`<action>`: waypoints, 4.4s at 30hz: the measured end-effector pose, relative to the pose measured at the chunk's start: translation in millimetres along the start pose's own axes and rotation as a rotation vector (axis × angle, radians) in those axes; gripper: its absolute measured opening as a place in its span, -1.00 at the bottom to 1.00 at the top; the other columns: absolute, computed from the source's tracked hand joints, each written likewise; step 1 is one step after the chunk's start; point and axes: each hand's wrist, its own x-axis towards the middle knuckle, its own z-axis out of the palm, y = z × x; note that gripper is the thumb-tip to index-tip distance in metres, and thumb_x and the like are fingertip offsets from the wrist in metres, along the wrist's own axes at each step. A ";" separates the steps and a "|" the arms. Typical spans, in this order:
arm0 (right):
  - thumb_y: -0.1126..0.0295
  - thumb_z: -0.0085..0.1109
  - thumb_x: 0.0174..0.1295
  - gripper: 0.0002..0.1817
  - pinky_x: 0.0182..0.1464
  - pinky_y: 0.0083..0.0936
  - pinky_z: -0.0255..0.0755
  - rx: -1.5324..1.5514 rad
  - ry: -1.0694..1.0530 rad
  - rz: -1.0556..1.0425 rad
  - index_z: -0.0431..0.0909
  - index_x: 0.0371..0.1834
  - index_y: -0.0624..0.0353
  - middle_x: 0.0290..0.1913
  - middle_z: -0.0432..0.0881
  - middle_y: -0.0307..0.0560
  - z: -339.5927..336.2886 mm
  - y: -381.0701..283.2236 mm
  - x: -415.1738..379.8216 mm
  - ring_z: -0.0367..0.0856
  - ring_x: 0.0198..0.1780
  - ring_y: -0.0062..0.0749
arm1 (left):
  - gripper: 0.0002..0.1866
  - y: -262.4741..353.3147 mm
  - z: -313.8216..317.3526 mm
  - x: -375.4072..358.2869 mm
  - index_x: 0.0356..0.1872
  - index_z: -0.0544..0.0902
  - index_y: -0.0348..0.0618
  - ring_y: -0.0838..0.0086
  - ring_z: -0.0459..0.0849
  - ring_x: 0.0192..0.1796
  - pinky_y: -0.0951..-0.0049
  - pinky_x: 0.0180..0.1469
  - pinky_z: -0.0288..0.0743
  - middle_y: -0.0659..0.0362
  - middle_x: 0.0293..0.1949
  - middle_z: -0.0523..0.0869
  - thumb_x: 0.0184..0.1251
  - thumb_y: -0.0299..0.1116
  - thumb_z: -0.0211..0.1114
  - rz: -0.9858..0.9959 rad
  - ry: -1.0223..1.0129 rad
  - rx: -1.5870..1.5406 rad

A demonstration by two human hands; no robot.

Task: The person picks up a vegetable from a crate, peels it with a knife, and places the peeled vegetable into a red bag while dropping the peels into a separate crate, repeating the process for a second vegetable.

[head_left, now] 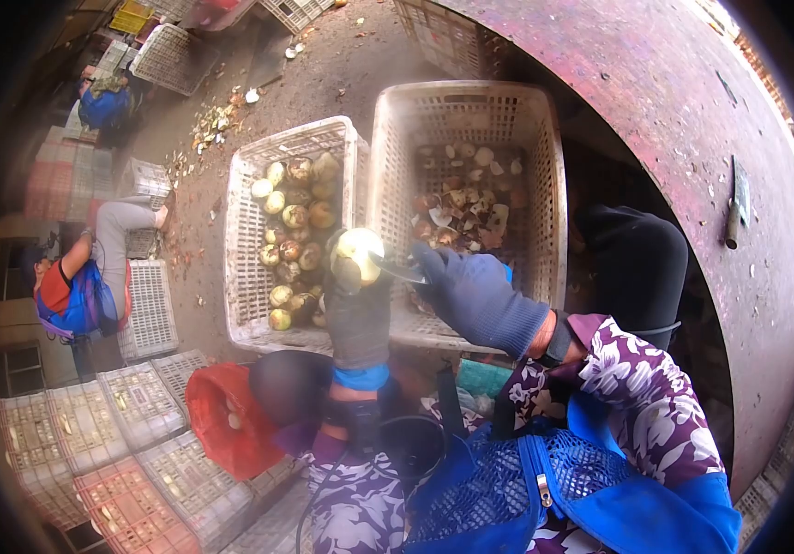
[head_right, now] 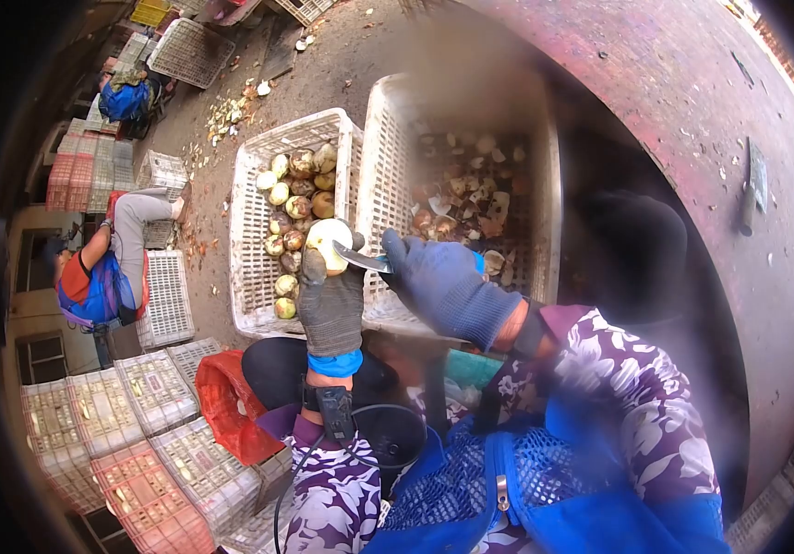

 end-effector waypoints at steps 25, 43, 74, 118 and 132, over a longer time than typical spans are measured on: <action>0.19 0.02 0.40 -0.67 -0.42 -0.32 0.42 0.690 -0.247 -0.011 0.58 -0.25 0.26 -0.52 0.61 -0.01 9.0 31.4 0.6 0.57 -0.50 -0.24 | -0.38 1.5 6.9 2.1 0.24 0.47 -0.24 0.28 0.70 -0.09 0.40 -0.10 0.64 0.05 -0.04 0.65 0.16 -0.23 0.42 0.171 0.073 0.523; 0.24 0.09 0.31 -0.61 -0.14 -0.06 0.51 0.412 -0.186 -0.078 0.42 0.18 0.04 -0.24 0.68 0.21 -27.6 18.2 13.0 0.63 -0.18 0.24 | -0.42 -17.7 -6.4 -7.6 0.15 0.51 -0.41 0.34 0.61 -0.03 0.38 0.01 0.54 0.03 -0.03 0.60 0.07 -0.34 0.35 0.103 -0.011 0.499; 0.29 0.18 0.21 -0.67 -0.28 -0.04 0.47 0.362 0.013 -0.118 0.40 -0.03 0.17 -0.42 0.61 0.20 -10.9 12.6 6.9 0.63 -0.33 0.18 | -0.50 -35.5 -41.3 0.0 0.26 0.43 -0.21 0.23 0.59 0.10 0.20 0.17 0.51 0.03 0.11 0.57 0.39 -0.21 0.27 -0.043 0.049 0.263; 0.19 0.26 0.30 -0.63 -0.50 -0.67 0.47 1.235 -0.206 0.336 0.61 -0.01 0.27 -0.32 0.70 -0.16 -56.5 20.0 13.0 0.62 -0.49 -0.64 | -0.48 -6.6 24.2 -17.0 0.28 0.44 -0.26 0.37 0.59 0.11 0.40 0.08 0.58 0.05 0.09 0.58 0.32 -0.36 0.29 -0.008 0.062 0.375; 0.47 0.14 0.26 -0.60 -0.21 -0.30 0.55 0.676 -0.049 -0.184 0.49 0.19 0.18 -0.30 0.65 0.26 -28.0 29.7 14.9 0.70 -0.37 -0.16 | -0.37 3.2 49.3 -19.9 0.25 0.44 -0.29 0.51 0.63 0.01 0.52 0.02 0.60 0.13 0.00 0.63 0.11 -0.50 0.47 -0.001 -0.032 0.745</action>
